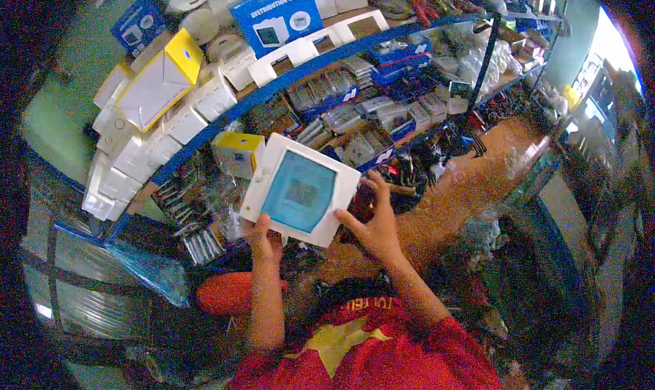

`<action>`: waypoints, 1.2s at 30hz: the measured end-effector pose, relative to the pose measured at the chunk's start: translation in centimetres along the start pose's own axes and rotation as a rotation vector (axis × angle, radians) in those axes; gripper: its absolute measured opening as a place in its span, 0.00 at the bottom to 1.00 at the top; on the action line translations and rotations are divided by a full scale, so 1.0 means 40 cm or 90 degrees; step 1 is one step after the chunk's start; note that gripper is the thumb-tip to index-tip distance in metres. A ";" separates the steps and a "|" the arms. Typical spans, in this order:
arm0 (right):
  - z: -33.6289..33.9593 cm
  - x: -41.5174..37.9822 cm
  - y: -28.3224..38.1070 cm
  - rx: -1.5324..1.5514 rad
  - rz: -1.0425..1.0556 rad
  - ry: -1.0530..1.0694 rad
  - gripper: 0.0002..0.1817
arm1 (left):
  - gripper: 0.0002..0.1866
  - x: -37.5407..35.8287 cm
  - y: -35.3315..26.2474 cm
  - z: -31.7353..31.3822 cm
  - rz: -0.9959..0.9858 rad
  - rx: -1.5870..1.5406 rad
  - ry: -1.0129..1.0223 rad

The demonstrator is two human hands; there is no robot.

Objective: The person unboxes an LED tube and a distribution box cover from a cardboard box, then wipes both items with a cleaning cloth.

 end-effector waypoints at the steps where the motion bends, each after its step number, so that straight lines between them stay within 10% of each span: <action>1: 0.007 -0.010 0.013 -0.043 -0.002 -0.007 0.39 | 0.46 -0.004 -0.002 0.007 -0.004 -0.003 -0.011; 7: -0.050 -0.025 0.077 -0.166 0.067 0.142 0.24 | 0.49 -0.041 -0.050 -0.017 -0.136 0.095 -0.033; 11: -0.101 -0.060 0.037 -0.030 -0.137 0.117 0.22 | 0.52 -0.081 -0.073 -0.046 -0.307 0.266 -0.074; 15: -0.127 -0.083 0.078 -0.101 -0.002 0.087 0.24 | 0.53 -0.112 -0.064 -0.047 -0.293 0.261 -0.083; 36: -0.328 -0.102 0.098 0.173 -0.282 0.016 0.12 | 0.52 -0.047 -0.166 0.160 -0.244 0.180 -0.025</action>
Point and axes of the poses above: each hand's wrist, its own x-axis towards the middle knuckle, its own z-axis out of the back of the hand, y = z × x, the point moved 5 cm from there along x, towards the middle knuckle, and after that the axes turned 10 degrees about z, right-handed, at the moved point
